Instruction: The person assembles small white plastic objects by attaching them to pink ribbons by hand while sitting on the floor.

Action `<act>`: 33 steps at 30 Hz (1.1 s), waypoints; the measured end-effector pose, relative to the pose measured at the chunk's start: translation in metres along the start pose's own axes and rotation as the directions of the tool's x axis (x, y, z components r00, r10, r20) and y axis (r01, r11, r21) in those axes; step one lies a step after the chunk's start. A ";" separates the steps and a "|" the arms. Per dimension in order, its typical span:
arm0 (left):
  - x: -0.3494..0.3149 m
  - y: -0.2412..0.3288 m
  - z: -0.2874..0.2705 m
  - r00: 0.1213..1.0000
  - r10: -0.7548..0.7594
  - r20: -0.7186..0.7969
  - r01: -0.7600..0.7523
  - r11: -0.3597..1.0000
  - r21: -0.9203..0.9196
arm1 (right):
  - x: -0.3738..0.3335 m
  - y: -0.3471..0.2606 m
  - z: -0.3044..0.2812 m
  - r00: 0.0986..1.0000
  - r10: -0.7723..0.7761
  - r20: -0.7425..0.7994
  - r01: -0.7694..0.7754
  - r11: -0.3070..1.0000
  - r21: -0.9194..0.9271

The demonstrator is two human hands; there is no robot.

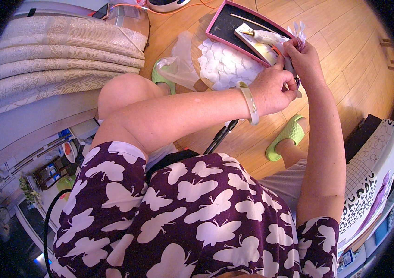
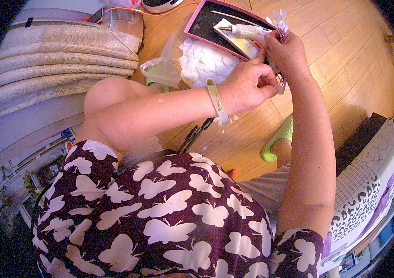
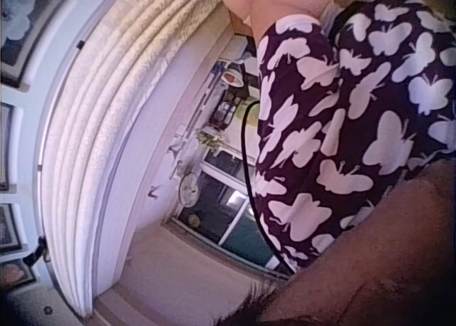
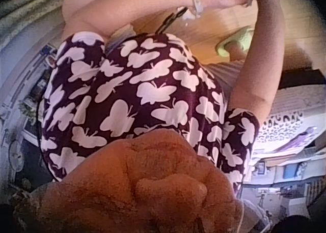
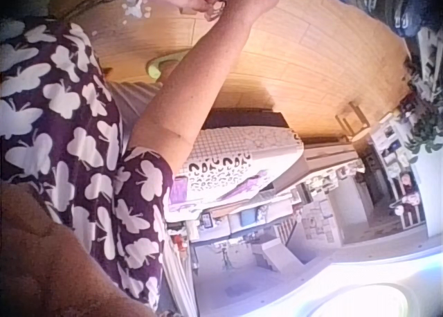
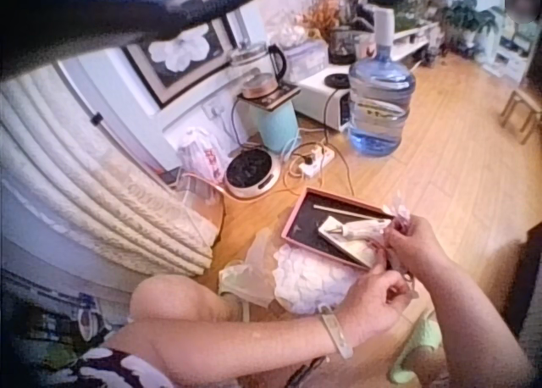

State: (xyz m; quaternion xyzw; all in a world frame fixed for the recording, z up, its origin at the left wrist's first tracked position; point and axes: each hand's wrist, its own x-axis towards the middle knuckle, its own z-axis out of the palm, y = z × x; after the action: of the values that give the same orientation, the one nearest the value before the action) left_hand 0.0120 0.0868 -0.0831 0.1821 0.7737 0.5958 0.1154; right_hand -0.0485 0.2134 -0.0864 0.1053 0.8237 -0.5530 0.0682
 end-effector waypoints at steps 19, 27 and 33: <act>-0.006 0.005 -0.041 1.000 -0.025 0.018 0.026 0.995 -0.096 | -0.001 -0.002 0.000 0.999 0.022 0.034 -0.022 1.000 0.001; 0.016 -0.015 -0.125 0.960 -0.274 -0.067 0.238 0.915 -0.324 | 0.001 0.002 -0.001 0.999 -0.002 0.046 0.002 1.000 0.006; 0.026 -0.024 -0.139 0.880 -0.460 -0.119 0.427 0.876 -0.225 | 0.002 0.003 0.000 0.999 0.011 0.041 -0.011 1.000 0.010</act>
State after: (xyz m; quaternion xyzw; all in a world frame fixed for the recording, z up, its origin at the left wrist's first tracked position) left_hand -0.0700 -0.0301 -0.0684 -0.0638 0.7406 0.6382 0.2001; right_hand -0.0494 0.2147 -0.0899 0.0988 0.8187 -0.5588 0.0876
